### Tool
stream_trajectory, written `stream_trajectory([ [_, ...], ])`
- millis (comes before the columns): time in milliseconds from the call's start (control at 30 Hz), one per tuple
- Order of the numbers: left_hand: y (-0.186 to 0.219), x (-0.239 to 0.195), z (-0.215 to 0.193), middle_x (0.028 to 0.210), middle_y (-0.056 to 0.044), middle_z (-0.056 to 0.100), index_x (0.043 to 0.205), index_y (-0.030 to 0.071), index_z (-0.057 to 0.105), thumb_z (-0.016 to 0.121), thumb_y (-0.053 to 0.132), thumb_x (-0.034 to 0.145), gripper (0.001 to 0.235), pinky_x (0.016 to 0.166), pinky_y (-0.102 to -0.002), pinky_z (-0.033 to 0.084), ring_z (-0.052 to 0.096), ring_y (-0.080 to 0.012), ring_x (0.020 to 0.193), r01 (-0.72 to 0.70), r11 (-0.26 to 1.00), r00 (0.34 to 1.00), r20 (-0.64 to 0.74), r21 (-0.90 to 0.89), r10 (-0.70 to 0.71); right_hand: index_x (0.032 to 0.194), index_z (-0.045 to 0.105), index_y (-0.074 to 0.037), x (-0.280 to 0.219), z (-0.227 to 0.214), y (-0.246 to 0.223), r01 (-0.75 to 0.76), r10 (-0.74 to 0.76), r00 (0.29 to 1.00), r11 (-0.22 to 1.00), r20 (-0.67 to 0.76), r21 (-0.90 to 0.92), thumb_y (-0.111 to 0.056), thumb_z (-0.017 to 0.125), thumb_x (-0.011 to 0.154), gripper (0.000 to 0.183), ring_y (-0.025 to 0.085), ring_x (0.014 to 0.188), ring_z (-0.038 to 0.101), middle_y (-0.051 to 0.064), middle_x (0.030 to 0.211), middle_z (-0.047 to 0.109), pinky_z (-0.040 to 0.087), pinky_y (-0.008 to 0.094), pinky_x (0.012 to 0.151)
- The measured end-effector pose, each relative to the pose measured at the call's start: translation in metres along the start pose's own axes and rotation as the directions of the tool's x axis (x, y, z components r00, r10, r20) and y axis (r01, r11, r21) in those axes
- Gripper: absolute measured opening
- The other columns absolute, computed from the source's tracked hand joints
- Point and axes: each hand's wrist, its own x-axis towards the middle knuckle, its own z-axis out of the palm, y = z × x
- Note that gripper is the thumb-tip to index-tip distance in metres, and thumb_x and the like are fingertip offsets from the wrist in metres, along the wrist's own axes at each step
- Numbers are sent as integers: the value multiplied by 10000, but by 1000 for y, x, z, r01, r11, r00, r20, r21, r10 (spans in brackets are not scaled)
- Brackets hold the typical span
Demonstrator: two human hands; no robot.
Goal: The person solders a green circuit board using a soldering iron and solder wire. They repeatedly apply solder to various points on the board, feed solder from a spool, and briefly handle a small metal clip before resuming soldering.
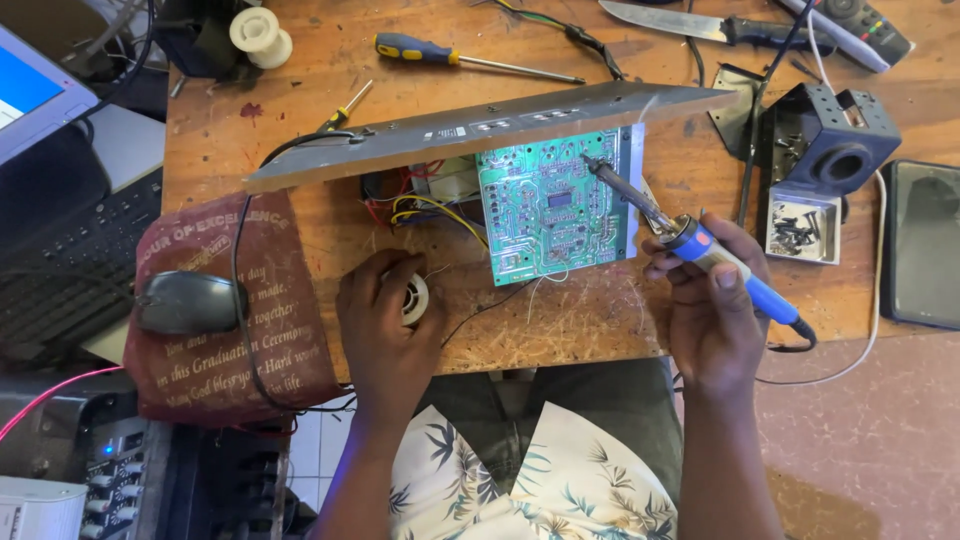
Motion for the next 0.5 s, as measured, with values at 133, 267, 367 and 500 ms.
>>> stream_trajectory([
  [133, -2, -2, 1, 1287, -100, 641, 1289, 140, 721, 759, 158, 996, 296, 1010, -564, 502, 652, -378, 1221, 24, 1000, 999, 27, -7, -24, 1487, 587, -45, 0, 4, -2, -3, 4, 1000, 999, -14, 46, -377, 678, 1028, 574, 358, 1139, 803, 244, 1010, 767, 683, 418, 943],
  [267, -5, -4, 1, 1288, -82, 645, 1294, 160, 718, 766, 158, 986, 313, 1002, -551, 505, 657, -369, 1225, 23, 1000, 999, 30, 12, -24, 1489, 587, -54, -1, 3, -1, -4, 5, 1000, 999, -13, 54, -383, 681, 1027, 575, 353, 1147, 802, 235, 1003, 771, 683, 420, 945],
  [367, -2, -2, 0, 1287, -93, 655, 1291, 148, 727, 771, 175, 986, 309, 1002, -561, 502, 653, -383, 1227, 43, 999, 999, 33, 0, -43, 1498, 589, -57, -5, 4, -16, 24, -21, 999, 996, -33, 91, -373, 679, 1021, 579, 385, 1148, 802, 248, 980, 768, 687, 440, 941],
  [500, 1, 3, 0, 1228, -93, 672, 1178, 78, 739, 807, 39, 860, 328, 990, -492, 490, 622, -330, 1130, -36, 999, 999, -20, 38, 36, 1486, 665, -90, -14, -14, -54, 126, -128, 992, 983, 5, 134, -270, 638, 1148, 384, 271, 1119, 757, 112, 1259, 761, 650, 421, 1096],
])
